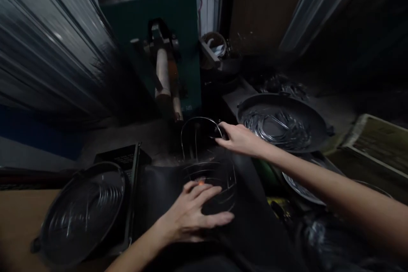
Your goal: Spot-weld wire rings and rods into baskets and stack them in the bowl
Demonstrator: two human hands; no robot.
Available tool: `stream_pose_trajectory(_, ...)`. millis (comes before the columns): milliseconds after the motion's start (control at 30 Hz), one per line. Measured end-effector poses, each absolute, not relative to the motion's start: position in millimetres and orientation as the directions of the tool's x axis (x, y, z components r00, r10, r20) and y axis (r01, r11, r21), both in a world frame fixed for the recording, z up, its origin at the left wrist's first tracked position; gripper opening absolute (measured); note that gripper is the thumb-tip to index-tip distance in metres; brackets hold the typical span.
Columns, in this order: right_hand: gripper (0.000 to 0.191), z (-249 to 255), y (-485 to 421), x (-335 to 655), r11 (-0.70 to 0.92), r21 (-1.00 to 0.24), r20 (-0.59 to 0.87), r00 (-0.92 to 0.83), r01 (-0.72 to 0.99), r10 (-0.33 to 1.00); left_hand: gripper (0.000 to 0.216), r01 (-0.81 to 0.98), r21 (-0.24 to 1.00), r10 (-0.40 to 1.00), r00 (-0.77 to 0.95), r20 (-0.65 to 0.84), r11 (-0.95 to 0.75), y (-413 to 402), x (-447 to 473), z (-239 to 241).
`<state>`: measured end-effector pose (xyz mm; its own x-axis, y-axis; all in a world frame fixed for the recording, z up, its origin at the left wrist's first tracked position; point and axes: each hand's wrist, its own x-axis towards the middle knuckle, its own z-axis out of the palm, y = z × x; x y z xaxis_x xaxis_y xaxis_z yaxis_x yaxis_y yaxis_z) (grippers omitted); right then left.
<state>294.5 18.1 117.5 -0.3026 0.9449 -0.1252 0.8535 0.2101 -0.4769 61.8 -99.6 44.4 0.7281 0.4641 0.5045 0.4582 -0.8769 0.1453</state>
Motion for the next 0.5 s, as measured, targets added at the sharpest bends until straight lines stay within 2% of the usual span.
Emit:
stream_pose_trajectory(67, 0.032, 121.8, -3.7, 306.4, 0.359, -0.403, -0.059, -0.415, 0.842, 0.908, 0.063, 0.535, 0.298, 0.591, 0.540, 0.599, -0.790, -98.9, 44.4, 64.2)
stream_pose_trajectory(133, 0.032, 120.8, -10.9, 308.7, 0.472, -0.414, 0.048, -0.499, 0.778, 0.865, 0.073, 0.629, 0.506, 0.767, 0.242, 0.594, -0.590, -84.0, 19.7, 74.1)
stream_pose_trajectory(200, 0.030, 112.3, -4.2, 301.7, 0.548, -0.457, 0.144, -0.549, 0.701, 0.823, 0.069, 0.580, 0.689, 0.881, 0.111, 0.461, -0.434, -71.1, 1.7, 77.3)
stream_pose_trajectory(300, 0.027, 87.3, 24.0, 277.3, 0.560, -0.569, 0.201, -0.558, 0.603, 0.805, 0.045, 0.302, 0.926, 0.974, 0.086, 0.211, -0.227, -75.1, 9.4, 78.8)
stream_pose_trajectory(333, 0.025, 77.3, 35.2, 266.6, 0.525, -0.616, 0.178, -0.546, 0.587, 0.819, 0.041, 0.177, 0.975, 0.989, 0.084, 0.121, -0.134, -81.0, 22.2, 78.4)
stream_pose_trajectory(400, 0.021, 58.6, 54.6, 243.3, 0.437, -0.689, 0.099, -0.522, 0.578, 0.847, 0.039, -0.064, 0.997, 0.993, 0.112, -0.039, 0.046, -91.7, 57.3, 75.5)
stream_pose_trajectory(500, 0.018, 41.8, 67.8, 210.5, 0.449, -0.682, 0.075, -0.555, 0.578, 0.829, 0.040, -0.335, 0.912, 0.959, 0.230, -0.166, 0.238, -89.1, 108.8, 66.6)
